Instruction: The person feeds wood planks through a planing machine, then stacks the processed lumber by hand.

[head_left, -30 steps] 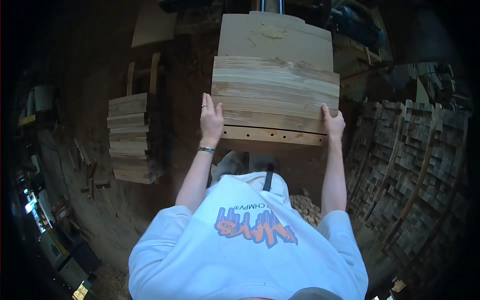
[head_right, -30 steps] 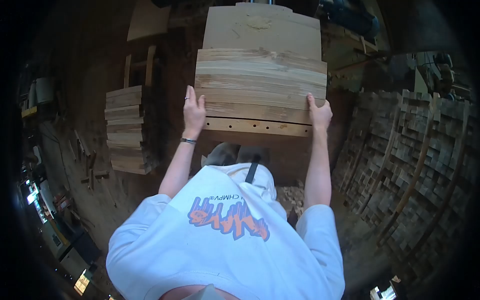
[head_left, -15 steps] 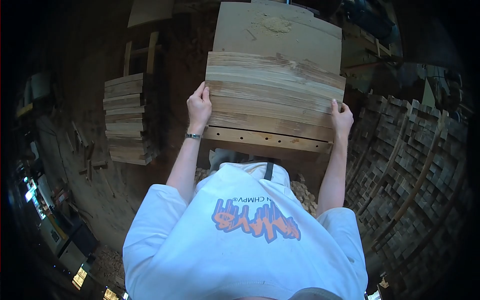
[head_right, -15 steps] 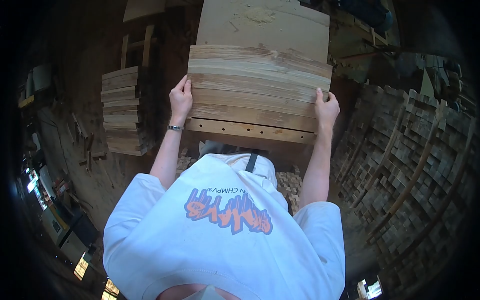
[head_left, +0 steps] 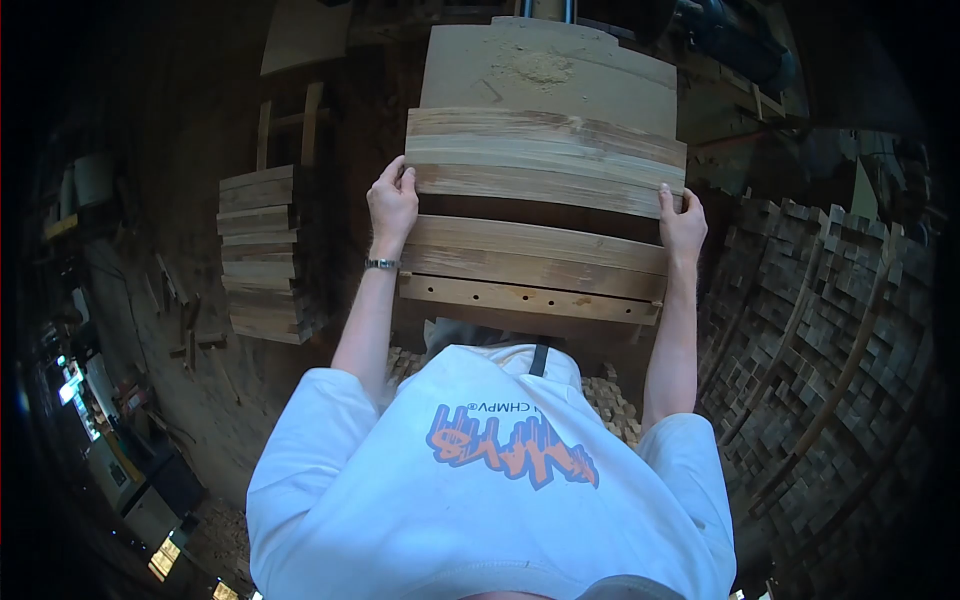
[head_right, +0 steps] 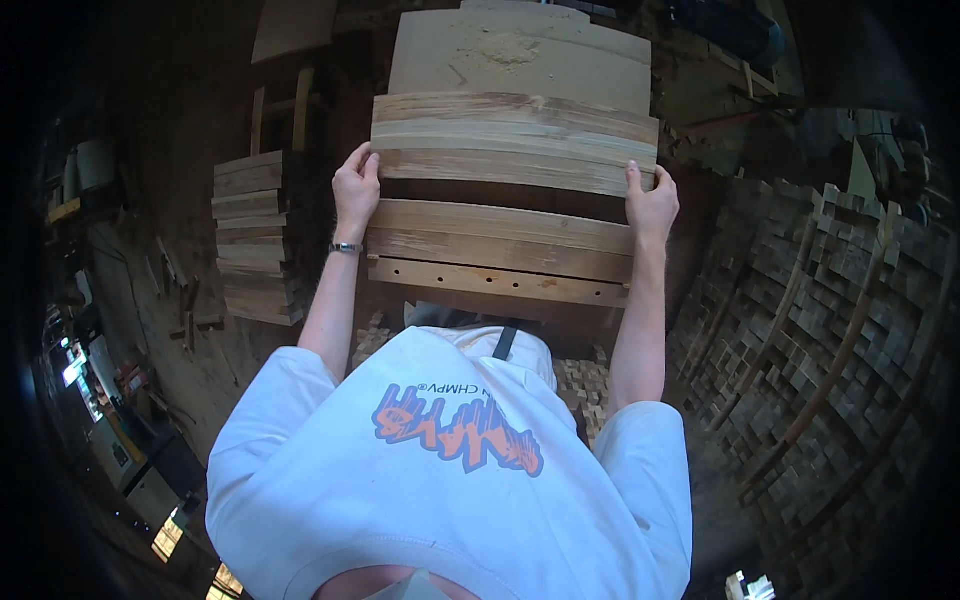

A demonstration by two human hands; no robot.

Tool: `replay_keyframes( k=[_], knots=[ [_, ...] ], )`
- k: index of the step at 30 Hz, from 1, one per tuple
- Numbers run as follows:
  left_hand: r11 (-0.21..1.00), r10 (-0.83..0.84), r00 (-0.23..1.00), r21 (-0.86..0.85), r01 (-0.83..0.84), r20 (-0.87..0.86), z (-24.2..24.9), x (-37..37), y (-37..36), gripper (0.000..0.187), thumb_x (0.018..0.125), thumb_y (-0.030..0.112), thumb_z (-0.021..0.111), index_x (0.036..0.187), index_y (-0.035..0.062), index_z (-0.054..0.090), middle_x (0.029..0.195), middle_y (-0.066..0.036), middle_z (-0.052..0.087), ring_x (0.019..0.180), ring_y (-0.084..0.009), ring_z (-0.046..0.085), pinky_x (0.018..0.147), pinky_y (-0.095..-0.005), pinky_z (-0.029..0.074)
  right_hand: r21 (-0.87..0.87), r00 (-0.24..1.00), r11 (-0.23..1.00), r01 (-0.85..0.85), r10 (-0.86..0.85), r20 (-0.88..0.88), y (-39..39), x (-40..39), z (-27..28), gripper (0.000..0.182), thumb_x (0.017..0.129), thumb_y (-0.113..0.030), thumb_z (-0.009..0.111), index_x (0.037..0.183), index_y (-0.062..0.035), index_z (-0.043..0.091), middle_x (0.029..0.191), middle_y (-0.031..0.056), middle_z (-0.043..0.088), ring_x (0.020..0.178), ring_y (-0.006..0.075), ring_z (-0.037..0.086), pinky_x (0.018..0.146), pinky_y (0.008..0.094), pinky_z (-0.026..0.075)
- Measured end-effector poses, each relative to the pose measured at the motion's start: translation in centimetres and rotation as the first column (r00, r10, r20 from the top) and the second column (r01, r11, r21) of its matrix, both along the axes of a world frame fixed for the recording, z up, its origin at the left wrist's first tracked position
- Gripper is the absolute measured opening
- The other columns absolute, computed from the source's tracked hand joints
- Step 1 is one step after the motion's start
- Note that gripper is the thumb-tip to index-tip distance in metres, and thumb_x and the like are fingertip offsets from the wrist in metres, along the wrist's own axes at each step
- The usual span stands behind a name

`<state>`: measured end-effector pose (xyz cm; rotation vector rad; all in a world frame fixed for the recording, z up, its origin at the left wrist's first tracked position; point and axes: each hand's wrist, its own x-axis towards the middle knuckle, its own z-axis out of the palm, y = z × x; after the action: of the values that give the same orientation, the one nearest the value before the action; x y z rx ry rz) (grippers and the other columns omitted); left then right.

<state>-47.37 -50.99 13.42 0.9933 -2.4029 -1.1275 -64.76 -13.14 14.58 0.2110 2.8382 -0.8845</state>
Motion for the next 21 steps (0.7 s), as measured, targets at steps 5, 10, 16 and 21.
replay_keyframes(
  k=[5, 10, 16, 21],
  knots=[
    [0.683, -0.682, 0.731, -0.323, 0.655, 0.039, 5.1, -6.7, 5.4, 0.073, 0.071, 0.011, 0.073, 0.135, 0.0025, 0.042, 0.140, -0.022, 0.039, 0.131, -0.0338, 0.038, 0.107, -0.0401, 0.035, 0.203, 0.792, 0.926, -0.318, 0.377, -0.480, -5.6, 7.3, 1.2, 0.083, 0.079, -0.048, 0.065, 0.137, 0.0025, 0.032, 0.138, 0.0213, 0.035, 0.131, 0.0396, 0.026, 0.110, 0.0529, 0.016],
    [0.202, -0.732, 0.358, -0.318, 0.926, 0.579, 4.6, -14.2, 8.7, 0.130, 0.041, 0.037, 0.086, 0.147, 0.0117, 0.016, 0.146, -0.024, 0.022, 0.135, -0.0461, 0.020, 0.107, -0.0623, 0.020, 0.062, 0.562, 0.594, -0.802, 0.786, -0.259, -8.8, 13.2, 1.0, 0.080, 0.074, -0.047, 0.067, 0.132, 0.0004, 0.039, 0.132, 0.0174, 0.040, 0.127, 0.0335, 0.032, 0.108, 0.0477, 0.020],
    [0.157, -0.742, 0.283, -0.252, 0.955, 0.608, 4.0, -14.6, 9.2, 0.133, 0.036, 0.038, 0.084, 0.146, 0.0136, 0.014, 0.134, -0.025, 0.028, 0.122, -0.0409, 0.032, 0.096, -0.0637, 0.028, 0.079, 0.545, 0.578, -0.812, 0.800, -0.251, -8.5, 12.8, 0.6, 0.084, 0.074, -0.057, 0.063, 0.131, 0.0000, 0.041, 0.125, 0.0140, 0.042, 0.120, 0.0303, 0.036, 0.105, 0.0467, 0.023],
    [0.229, -0.867, 0.199, 0.009, 0.973, 0.457, 5.1, -16.6, 7.7, 0.131, 0.036, 0.039, 0.082, 0.145, 0.0119, 0.015, 0.129, -0.027, 0.032, 0.119, -0.0412, 0.034, 0.100, -0.0558, 0.028, 0.096, 0.539, 0.560, -0.823, 0.823, -0.180, -8.4, 11.5, 0.9, 0.091, 0.068, -0.063, 0.066, 0.130, -0.0007, 0.042, 0.126, 0.0145, 0.041, 0.120, 0.0313, 0.036, 0.105, 0.0496, 0.023]
  ],
)
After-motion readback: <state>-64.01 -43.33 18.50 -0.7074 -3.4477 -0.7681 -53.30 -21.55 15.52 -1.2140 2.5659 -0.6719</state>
